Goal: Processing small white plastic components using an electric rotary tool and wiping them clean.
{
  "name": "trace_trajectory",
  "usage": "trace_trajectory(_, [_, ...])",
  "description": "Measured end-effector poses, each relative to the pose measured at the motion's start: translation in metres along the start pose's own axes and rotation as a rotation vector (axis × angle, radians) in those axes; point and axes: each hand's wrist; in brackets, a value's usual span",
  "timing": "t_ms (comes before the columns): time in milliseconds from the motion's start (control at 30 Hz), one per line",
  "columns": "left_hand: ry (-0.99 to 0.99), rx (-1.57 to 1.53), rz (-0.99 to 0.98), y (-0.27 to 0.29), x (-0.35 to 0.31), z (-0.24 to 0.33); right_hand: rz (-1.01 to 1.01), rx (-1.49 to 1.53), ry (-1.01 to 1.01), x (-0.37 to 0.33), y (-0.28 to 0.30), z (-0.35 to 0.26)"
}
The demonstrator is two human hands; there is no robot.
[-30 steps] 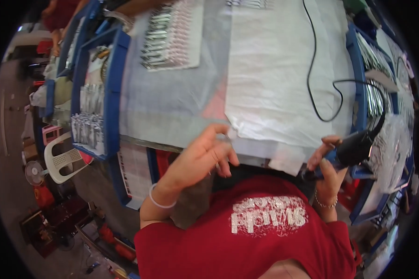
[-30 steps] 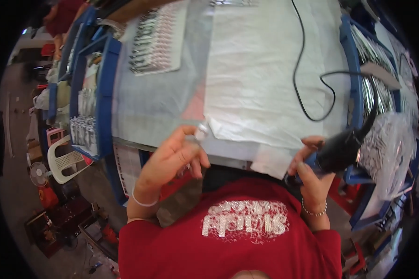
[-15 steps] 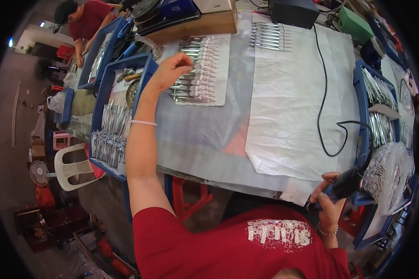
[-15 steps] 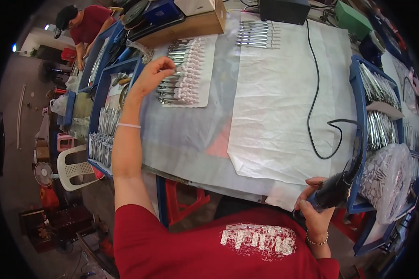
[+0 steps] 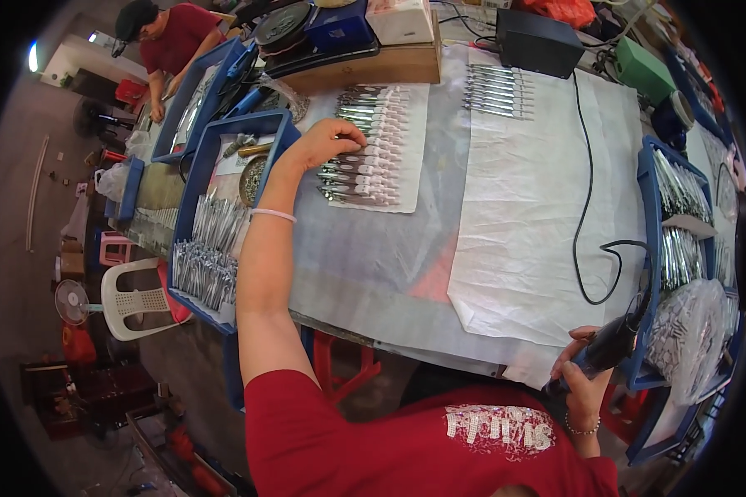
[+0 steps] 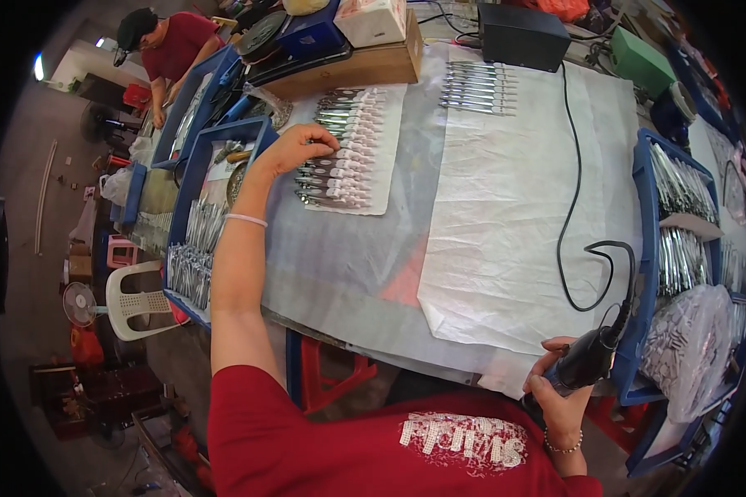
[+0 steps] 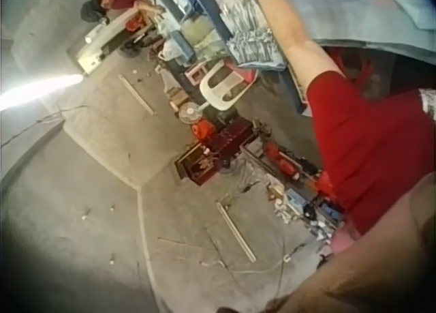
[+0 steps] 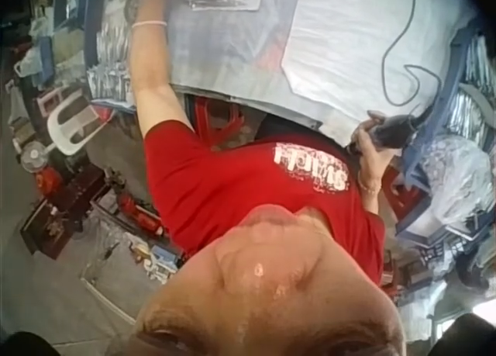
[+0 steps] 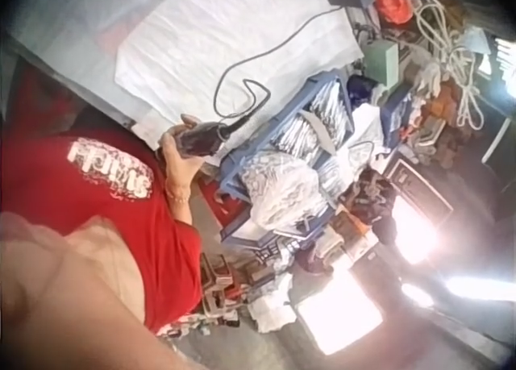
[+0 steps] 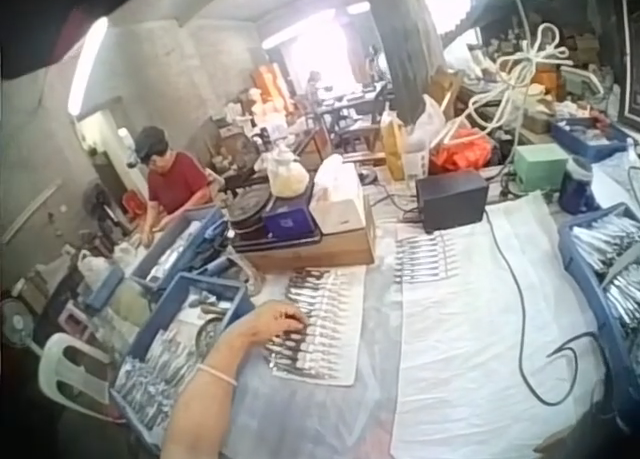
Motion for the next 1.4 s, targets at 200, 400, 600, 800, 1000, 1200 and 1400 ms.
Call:
trace_trajectory(200, [-0.079,0.154,0.121,0.002,0.002,0.015,-0.011,0.008,0.017,0.001,0.007,0.000])
trace_trajectory(400, [-0.275,0.151,0.253,-0.036,0.051,0.085,-0.001,0.025,0.037,0.001,0.019,-0.004])
trace_trajectory(600, [-0.508,0.346,0.266,-0.121,0.140,0.119,-0.024,0.040,0.035,-0.009,0.024,-0.005])
trace_trajectory(800, [-0.138,0.761,0.319,-0.163,0.179,0.119,0.032,-0.025,0.084,-0.021,0.035,-0.004])
trace_trajectory(1000, [-0.101,0.708,0.325,-0.166,0.190,0.115,0.053,-0.042,0.086,-0.019,0.038,-0.006])
trace_trajectory(1200, [-0.100,0.574,0.140,-0.155,0.183,0.119,0.038,0.059,0.107,-0.025,0.037,-0.008])
trace_trajectory(1400, [-0.351,0.055,0.358,-0.183,0.124,0.160,0.027,0.026,0.154,-0.044,0.041,-0.001])
Point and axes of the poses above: each hand's wrist, its own x-axis towards the middle knuckle, its own y-axis out of the back of the hand, z = x × y, and after that the axes turned 2 degrees about x, right-handed
